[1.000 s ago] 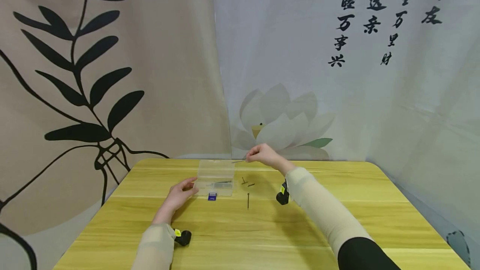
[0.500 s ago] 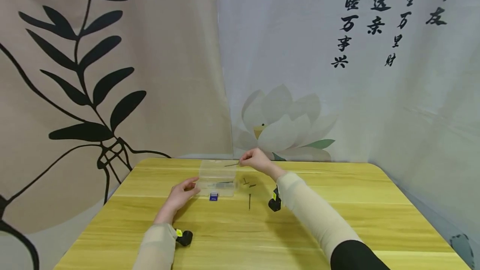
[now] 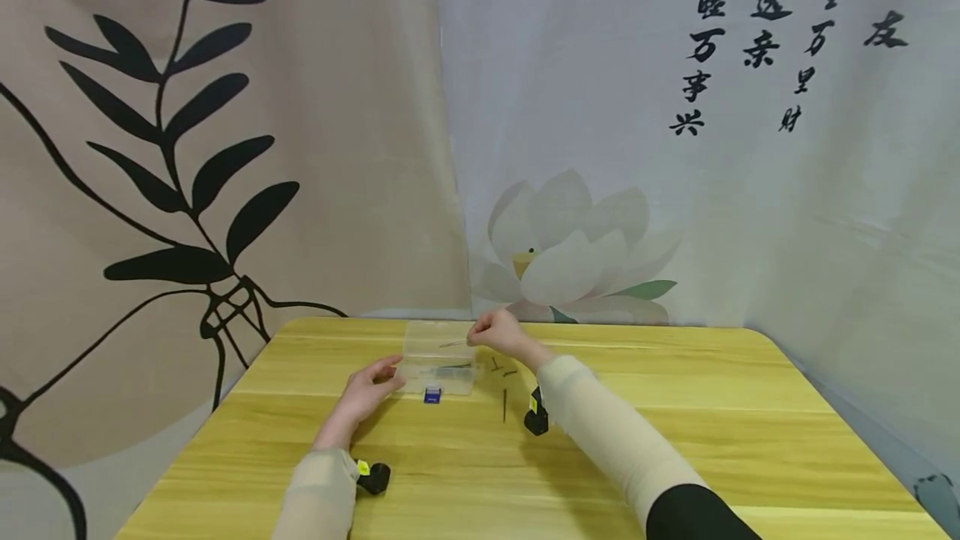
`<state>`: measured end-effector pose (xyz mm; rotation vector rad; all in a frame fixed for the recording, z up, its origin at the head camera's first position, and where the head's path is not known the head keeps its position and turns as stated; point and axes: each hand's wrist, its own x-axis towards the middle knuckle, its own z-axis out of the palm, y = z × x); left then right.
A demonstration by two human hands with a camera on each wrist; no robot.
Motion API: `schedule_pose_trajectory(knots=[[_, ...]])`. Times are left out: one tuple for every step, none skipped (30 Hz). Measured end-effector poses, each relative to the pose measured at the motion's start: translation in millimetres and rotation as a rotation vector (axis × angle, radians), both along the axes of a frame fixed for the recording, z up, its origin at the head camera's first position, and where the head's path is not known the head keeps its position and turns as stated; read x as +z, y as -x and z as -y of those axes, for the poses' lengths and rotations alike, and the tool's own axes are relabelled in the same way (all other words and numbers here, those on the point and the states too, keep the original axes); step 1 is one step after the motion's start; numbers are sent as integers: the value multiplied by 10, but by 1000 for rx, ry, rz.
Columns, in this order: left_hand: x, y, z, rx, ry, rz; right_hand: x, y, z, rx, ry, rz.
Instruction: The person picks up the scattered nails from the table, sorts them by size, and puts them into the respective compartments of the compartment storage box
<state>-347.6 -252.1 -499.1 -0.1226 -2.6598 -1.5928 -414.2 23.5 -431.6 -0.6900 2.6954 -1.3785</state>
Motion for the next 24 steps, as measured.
schedule_pose_trajectory(knots=[[0, 5, 2, 1, -2, 0, -5, 4, 18, 2, -5, 1], [0, 7, 4, 1, -3, -1, -13, 12, 35, 3, -10, -1], [1, 9, 6, 1, -6, 0, -18, 17, 53, 4, -17, -5], [2, 8, 7, 0, -5, -2, -30, 28, 71, 6, -24, -12], [2, 6, 9, -1, -6, -3, -45, 38, 90, 7, -28, -19], [2, 4, 11, -2, -7, -4, -59, 43, 111, 7, -30, -22], [3, -1, 12, -3, -10, -6, -73, 50, 134, 4, -35, -27], [1, -6, 15, -3, -13, -6, -82, 46, 159, -1, -34, -32], [0, -13, 17, -3, -18, -5, -90, 39, 182, -2, -34, -41], [-3, -19, 19, -3, -20, -4, -105, 36, 208, -6, -34, -42], [-7, -26, 21, -5, -20, -3, -118, 30, 234, -10, -40, -44], [-7, -33, 21, -2, -25, -1, -130, 26, 258, -14, -49, -45], [-8, -38, 21, 0, -25, -1, -146, 24, 281, -14, -53, -48], [-7, -43, 19, 1, -27, 1, -163, 24, 303, -13, -56, -50], [-4, -48, 17, 1, -26, 0, -179, 24, 324, -15, -64, -57], [-4, -47, 16, 0, -24, -1, -194, 26, 347, -20, -73, -56], [0, -48, 13, 1, -22, -4, -203, 26, 367, -22, -87, -63], [4, -48, 10, 4, -25, -4, -207, 21, 388, -24, -98, -75], [8, -46, 9, 5, -22, -7, -215, 23, 409, -28, -110, -88], [14, -45, 8, 6, -25, -6, -219, 23, 430, -36, -130, -101], [17, -42, 9, 3, -18, -13, -223, 25, 453, -45, -152, -117], [14, -40, 12, 6, -20, -12, -226, 25, 477, -49, -175, -133], [13, -40, 15, 7, -20, -12, -232, 26, 502, -49, -199, -157], [8, -38, 19, 12, -21, -9, -235, 25, 527, -49, -219, -178]])
